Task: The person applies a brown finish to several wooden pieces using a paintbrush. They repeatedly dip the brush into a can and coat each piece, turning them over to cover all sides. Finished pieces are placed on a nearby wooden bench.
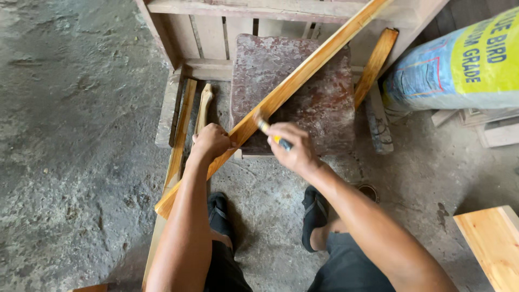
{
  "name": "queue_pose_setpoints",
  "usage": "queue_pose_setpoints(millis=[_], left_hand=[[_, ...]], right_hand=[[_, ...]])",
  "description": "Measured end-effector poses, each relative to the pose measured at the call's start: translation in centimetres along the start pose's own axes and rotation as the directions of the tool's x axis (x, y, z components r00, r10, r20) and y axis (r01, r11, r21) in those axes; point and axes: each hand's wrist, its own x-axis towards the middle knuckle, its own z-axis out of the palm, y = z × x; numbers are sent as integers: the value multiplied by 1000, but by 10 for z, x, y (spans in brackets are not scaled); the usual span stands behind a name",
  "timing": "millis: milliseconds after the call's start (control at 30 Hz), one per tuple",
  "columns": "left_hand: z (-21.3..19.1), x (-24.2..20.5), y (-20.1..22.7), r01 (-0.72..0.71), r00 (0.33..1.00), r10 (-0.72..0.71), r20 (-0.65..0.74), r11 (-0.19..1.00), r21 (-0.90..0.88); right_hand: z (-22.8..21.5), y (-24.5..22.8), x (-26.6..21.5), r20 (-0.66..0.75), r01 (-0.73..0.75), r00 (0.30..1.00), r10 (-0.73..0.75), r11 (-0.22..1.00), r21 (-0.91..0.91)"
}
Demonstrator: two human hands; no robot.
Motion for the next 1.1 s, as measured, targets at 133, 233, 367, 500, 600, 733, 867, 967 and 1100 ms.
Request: queue_pose_setpoints(millis=[133,233,367,500,600,733,867,967,1100], left_hand=[[3,-13,-4,-72,988,93,-124,985,159],[-5,-27,-11,-187,894,300,-331,924,333],[-12,-38,-34,-251,770,455,-447,860,444],[-13,-39,-44,-296,746,472,-470,867,402],[-8,-39,-46,-292,748,466,-473,870,396],[-3,-40,-45,-249,767,441,-467,874,417],[-12,-31,-41,-235,767,448,-460,862,449],[-5,-36,-43,-234,793,412,-449,887,399],[-10,-45,-38,-200,790,407,-459,878,434]], right_hand=[[-35,24,-4,-43,-269,963,266,958,-103],[-97,59,12,-343,-418,846,408,907,48],[-124,72,23,-450,-389,835,317,918,-74],[-55,33,26,-140,-647,749,647,670,-363],[-27,-2,32,-88,-136,989,123,976,-172],[-64,-11,44,-133,-714,699,702,675,-189],[-84,-8,52,-171,-440,879,445,895,69],[-76,-3,40,-98,-463,886,454,878,-118],[-84,-3,42,-224,-590,797,561,802,-93]])
